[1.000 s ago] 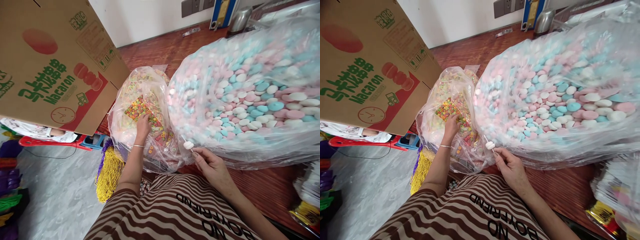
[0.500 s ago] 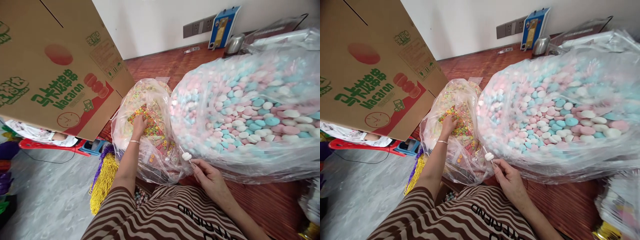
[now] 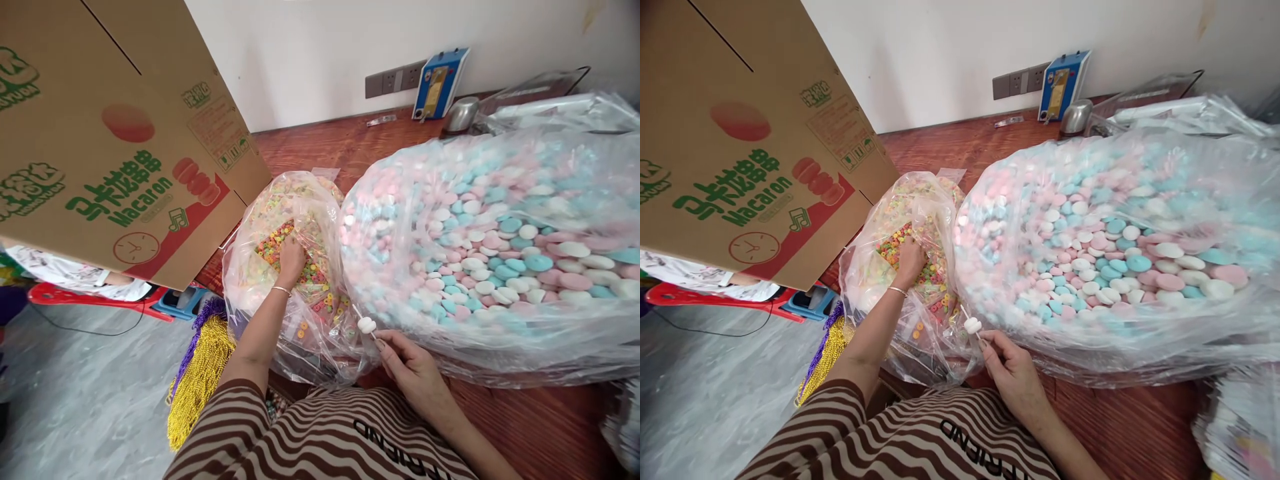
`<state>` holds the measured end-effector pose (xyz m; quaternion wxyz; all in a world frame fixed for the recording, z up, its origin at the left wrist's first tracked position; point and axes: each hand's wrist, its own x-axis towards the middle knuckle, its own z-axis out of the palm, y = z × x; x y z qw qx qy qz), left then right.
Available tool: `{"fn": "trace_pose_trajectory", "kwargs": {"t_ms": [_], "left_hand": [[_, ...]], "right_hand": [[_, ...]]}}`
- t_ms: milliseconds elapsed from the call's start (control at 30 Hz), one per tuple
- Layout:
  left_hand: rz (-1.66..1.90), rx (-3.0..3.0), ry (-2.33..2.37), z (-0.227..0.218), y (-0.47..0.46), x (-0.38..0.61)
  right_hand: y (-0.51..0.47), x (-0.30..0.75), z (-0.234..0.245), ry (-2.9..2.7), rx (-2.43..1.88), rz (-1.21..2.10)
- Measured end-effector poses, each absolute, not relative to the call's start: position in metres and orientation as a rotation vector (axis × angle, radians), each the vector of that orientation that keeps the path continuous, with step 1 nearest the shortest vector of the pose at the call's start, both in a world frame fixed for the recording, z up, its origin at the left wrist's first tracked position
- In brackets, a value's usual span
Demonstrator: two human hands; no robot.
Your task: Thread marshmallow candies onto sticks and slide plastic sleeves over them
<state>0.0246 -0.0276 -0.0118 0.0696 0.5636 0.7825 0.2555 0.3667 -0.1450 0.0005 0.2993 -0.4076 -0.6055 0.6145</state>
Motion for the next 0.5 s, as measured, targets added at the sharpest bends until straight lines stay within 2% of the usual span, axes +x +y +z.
{"fn": "trace_pose_trajectory", "kwargs": {"t_ms": [300, 500], "left_hand": [[1.502, 0.936, 2.076, 0.01, -0.031, 0.023], [1.676, 0.403, 1.584, 0.023, -0.051, 0.032]], "right_hand": [[-0.146, 0.37, 0.001, -1.642, -1.102, 1.644], [-0.139, 0.365, 0.013, -1.746, -1.05, 1.556]]}}
